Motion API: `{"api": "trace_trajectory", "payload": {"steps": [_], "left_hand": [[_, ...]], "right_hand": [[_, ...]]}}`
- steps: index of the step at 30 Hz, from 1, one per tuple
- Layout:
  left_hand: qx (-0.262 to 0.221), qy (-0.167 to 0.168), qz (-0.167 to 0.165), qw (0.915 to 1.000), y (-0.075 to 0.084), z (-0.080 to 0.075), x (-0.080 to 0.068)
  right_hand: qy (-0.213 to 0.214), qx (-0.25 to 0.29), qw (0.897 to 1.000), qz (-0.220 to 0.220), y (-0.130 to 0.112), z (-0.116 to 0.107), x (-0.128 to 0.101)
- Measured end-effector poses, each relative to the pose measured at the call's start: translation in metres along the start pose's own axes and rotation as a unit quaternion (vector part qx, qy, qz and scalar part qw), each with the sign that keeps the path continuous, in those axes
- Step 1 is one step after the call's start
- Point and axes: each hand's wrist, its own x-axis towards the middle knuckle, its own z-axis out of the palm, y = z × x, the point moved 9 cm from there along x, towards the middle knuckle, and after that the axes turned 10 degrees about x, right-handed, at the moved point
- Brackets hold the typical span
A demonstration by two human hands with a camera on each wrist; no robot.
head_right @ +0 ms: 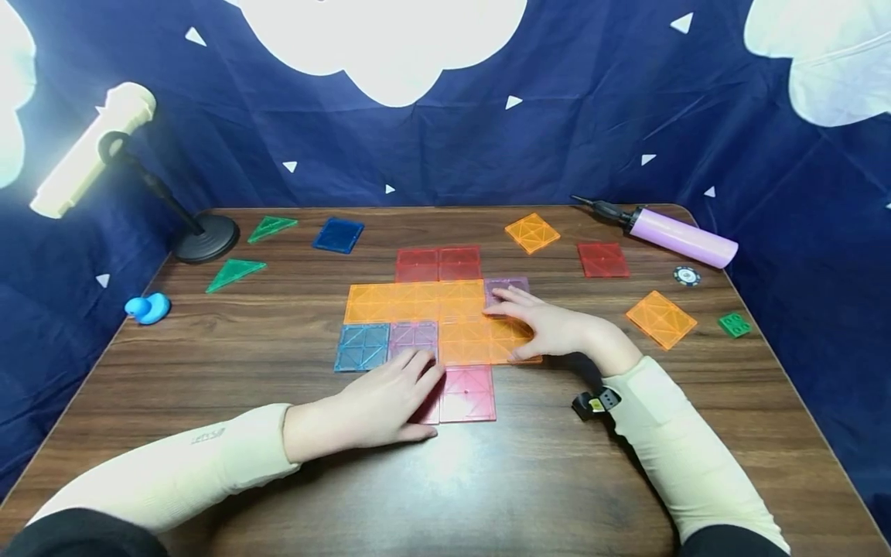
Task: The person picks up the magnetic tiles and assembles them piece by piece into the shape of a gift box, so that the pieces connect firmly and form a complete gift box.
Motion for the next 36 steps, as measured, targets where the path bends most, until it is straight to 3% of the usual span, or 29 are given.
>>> {"api": "trace_trajectory", "payload": {"steps": [5, 7, 9, 11, 14, 17, 19, 24, 27, 29, 31, 36], "left_hand": [[0.016, -0.029, -0.015, 0.9993, 0.000, 0.004, 0.009], [0.019, -0.034, -0.017, 0.9991, 0.001, 0.006, 0.011], [0.020, -0.036, -0.017, 0.9990, 0.001, 0.007, 0.013], [0.020, -0.036, -0.019, 0.9990, 0.002, 0.008, 0.015], [0.021, -0.035, -0.020, 0.9990, 0.002, 0.007, 0.017], [0.019, -0.037, -0.017, 0.9990, 0.002, 0.008, 0.018], [0.011, -0.046, -0.014, 0.9988, 0.002, 0.009, 0.018], [-0.033, -0.092, -0.002, 0.9952, -0.004, 0.009, 0.018], [-0.080, -0.099, 0.008, 0.9918, -0.009, 0.005, 0.018], [-0.112, -0.080, 0.017, 0.9903, -0.013, -0.002, 0.018], [-0.125, -0.036, 0.031, 0.9910, -0.015, -0.011, 0.019], [-0.073, 0.112, 0.054, 0.9896, -0.014, -0.041, 0.015]], "right_hand": [[0.111, -0.009, 0.990, 0.089, 0.006, -0.020, -0.011], [0.146, 0.039, 0.981, 0.124, 0.010, -0.024, -0.019], [0.171, 0.126, 0.967, 0.138, 0.012, -0.023, -0.026], [0.191, 0.215, 0.947, 0.142, 0.014, -0.020, -0.032], [0.224, 0.341, 0.903, 0.134, 0.017, -0.018, -0.038], [0.266, 0.427, 0.855, 0.125, 0.022, -0.019, -0.043], [0.289, 0.461, 0.832, 0.110, 0.025, -0.022, -0.045], [0.328, 0.493, 0.804, 0.048, 0.023, -0.028, -0.043], [0.331, 0.514, 0.791, 0.019, 0.021, -0.026, -0.036], [0.324, 0.531, 0.783, 0.013, 0.021, -0.023, -0.031], [0.314, 0.544, 0.778, 0.015, 0.022, -0.020, -0.026], [0.270, 0.572, 0.774, 0.025, 0.023, -0.011, -0.018]]}}
